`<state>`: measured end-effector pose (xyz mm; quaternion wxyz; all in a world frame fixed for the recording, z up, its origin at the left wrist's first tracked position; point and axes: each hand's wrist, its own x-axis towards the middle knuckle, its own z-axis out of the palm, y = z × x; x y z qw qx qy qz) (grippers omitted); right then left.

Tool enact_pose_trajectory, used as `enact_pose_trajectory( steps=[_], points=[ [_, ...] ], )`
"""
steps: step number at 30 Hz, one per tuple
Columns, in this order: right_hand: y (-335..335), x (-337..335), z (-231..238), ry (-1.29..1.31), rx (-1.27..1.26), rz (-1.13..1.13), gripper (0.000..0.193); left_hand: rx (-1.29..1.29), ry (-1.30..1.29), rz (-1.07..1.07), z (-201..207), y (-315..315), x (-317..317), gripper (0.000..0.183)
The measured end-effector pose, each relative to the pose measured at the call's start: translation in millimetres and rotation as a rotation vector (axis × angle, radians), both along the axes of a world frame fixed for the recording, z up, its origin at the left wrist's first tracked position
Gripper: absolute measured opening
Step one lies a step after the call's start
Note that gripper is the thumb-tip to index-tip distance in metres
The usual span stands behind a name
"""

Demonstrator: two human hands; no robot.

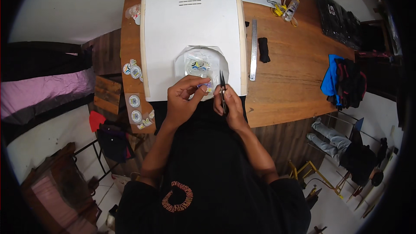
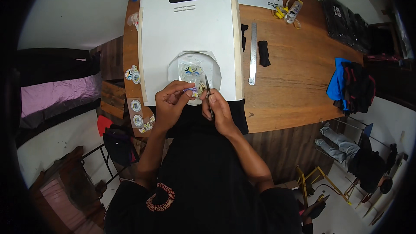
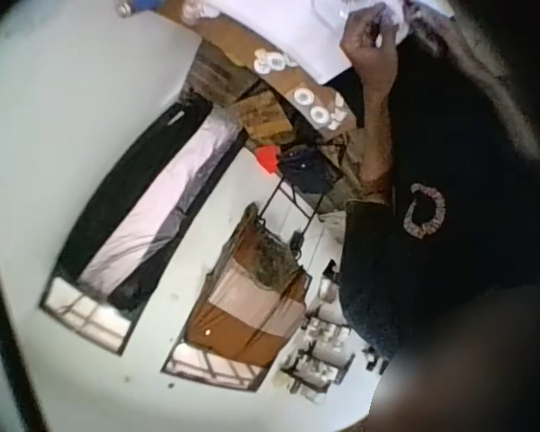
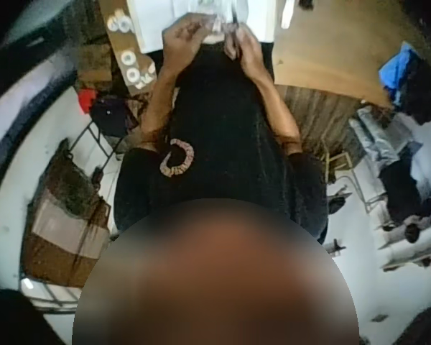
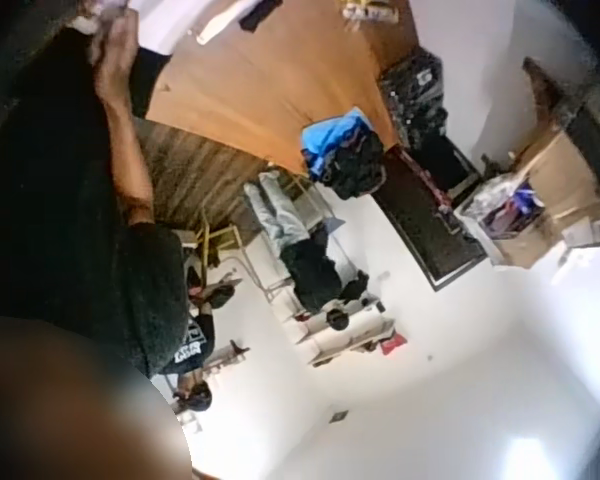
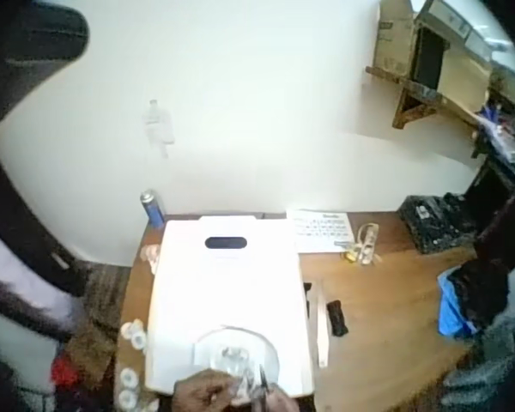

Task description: Weeding excess vinyl from a small decal using a metal pick tool on a workbench.

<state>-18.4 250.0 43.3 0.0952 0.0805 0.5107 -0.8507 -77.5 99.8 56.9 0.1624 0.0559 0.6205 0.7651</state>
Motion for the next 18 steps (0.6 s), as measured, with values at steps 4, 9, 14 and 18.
enact_pose_trajectory(
  steps=[4,9,14,18],
  points=[
    [5.3,-17.8,8.4,0.015,-0.004,-0.034,0.036,0.052,-0.015,-0.015,8.9,-0.2,-5.8,0.020],
    [0.0,-27.9,12.9,-0.022,-0.073,-0.028,0.029,0.135,0.060,0.041,16.6,1.5,-4.2,0.010],
    [-6.5,-19.6,19.1,0.115,0.034,-0.116,0.027,0.138,0.102,0.034,20.5,-4.0,2.6,0.011],
    [-10.0,-15.3,24.2,0.168,0.124,-0.205,0.033,0.041,0.194,-0.039,23.7,-10.2,5.5,0.013]
  ],
)
